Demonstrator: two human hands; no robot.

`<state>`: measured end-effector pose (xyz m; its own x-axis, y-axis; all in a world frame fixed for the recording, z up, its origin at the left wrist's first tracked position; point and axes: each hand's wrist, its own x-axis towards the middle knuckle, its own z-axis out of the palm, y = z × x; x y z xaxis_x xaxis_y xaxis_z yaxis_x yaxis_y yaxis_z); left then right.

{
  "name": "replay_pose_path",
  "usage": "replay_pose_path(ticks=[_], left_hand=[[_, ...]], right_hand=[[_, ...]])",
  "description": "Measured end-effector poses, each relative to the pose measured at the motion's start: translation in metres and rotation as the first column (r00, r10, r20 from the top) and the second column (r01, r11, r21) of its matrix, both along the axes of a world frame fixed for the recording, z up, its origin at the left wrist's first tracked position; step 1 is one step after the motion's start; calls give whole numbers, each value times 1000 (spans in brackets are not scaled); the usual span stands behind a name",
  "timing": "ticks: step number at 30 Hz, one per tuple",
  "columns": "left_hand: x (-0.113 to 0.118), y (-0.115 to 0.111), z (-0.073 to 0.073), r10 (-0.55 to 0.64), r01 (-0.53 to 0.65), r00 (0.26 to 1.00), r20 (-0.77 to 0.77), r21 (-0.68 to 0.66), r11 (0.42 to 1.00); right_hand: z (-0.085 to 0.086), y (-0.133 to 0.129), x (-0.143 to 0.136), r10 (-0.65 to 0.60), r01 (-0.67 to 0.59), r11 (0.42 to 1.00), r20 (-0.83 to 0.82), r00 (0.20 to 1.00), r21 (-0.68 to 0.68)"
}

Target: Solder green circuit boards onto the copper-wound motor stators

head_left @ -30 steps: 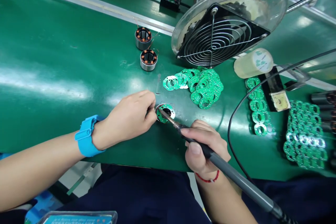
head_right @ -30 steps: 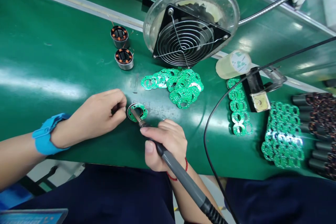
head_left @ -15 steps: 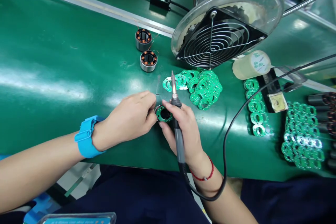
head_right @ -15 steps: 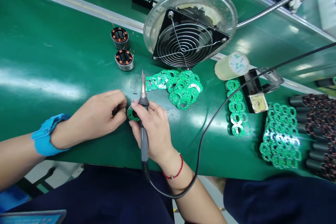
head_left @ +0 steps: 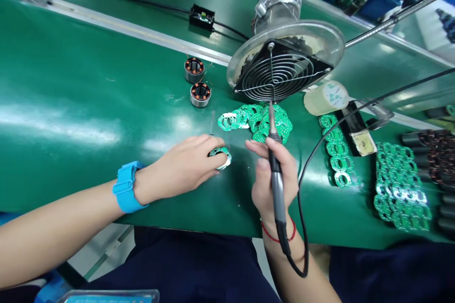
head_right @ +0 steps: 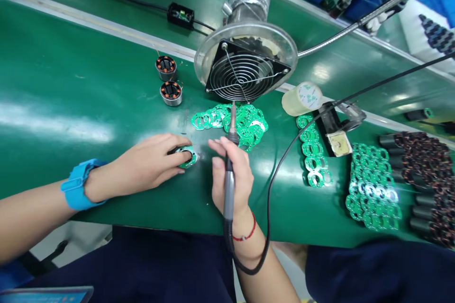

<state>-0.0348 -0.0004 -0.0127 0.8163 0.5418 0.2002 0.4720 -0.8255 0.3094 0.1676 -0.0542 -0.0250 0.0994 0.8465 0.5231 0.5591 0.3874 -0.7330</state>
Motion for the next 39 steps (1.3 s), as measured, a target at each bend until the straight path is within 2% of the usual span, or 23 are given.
replay_pose_path(ticks=[2, 4, 6, 7, 8, 9, 10, 13, 14, 17, 19, 21, 23, 25, 27, 30, 33, 36, 37, 39], left_hand=[[-12, 4, 8, 128, -124, 984, -126, 44, 991], [-31, 10, 22, 346, -329, 893, -287, 106, 938], [-52, 17, 40, 585, -554, 709, -393, 203, 807], [-60, 20, 47, 684, -645, 623, -378, 246, 724], [-66, 24, 53, 744, -703, 571, -347, 262, 662], [-68, 29, 56, 769, -733, 558, -312, 250, 633], [-66, 34, 57, 759, -733, 583, -289, 217, 645], [-44, 51, 46, 593, -605, 748, -299, 62, 794], [-35, 57, 39, 546, -566, 782, -302, 24, 824], [-12, 70, 19, 506, -531, 811, -294, -8, 847], [-6, 72, 11, 516, -532, 813, -270, 17, 847], [-9, 69, 6, 483, -491, 843, -238, 28, 870], [-14, 60, 2, 367, -378, 912, -184, -27, 926], [-20, 49, -2, 252, -260, 965, -68, -152, 953], [-22, 38, -7, 224, -198, 973, 62, -284, 938], [-21, 30, -13, 224, -160, 966, 125, -389, 907], [-20, 28, -12, 191, -110, 969, 157, -418, 902], [-21, 27, -5, 210, -112, 961, 179, -440, 891], [-22, 26, -2, 229, -129, 958, 174, -452, 883], [-26, 25, 2, 268, -169, 952, 148, -474, 864]], right_hand=[[4, 0, 2, -49, 49, 999, -45, 998, -5], [9, -1, 3, -74, 73, 996, -29, 997, -47], [11, -2, 4, -70, 69, 990, -1, 998, -122], [11, -2, 5, -56, 56, 984, 8, 998, -166], [10, -1, 6, -43, 44, 977, 12, 999, -209], [8, -1, 7, -34, 37, 969, 16, 999, -246], [6, 0, 9, -35, 42, 960, 31, 999, -277], [-2, 5, 16, -81, 129, 933, 154, 985, -337], [-4, 7, 19, -105, 173, 925, 211, 972, -337], [-8, 13, 30, -150, 266, 920, 369, 917, -287], [-10, 16, 35, -125, 262, 930, 448, 885, -258], [-11, 18, 36, -64, 218, 940, 493, 868, -261], [-12, 18, 31, 0, 164, 945, 503, 865, -282], [-13, 17, 22, 63, 105, 945, 483, 873, -311], [-13, 14, 12, 138, 30, 937, 448, 883, -347], [-12, 9, 1, 216, -65, 930, 393, 894, -363], [-10, 10, -5, 145, -6, 941, 387, 911, -339], [-8, 17, -9, 113, 73, 921, 441, 890, -382], [-6, 20, -9, 152, 51, 913, 452, 879, -406], [-4, 22, -7, 284, -73, 893, 432, 856, -443]])
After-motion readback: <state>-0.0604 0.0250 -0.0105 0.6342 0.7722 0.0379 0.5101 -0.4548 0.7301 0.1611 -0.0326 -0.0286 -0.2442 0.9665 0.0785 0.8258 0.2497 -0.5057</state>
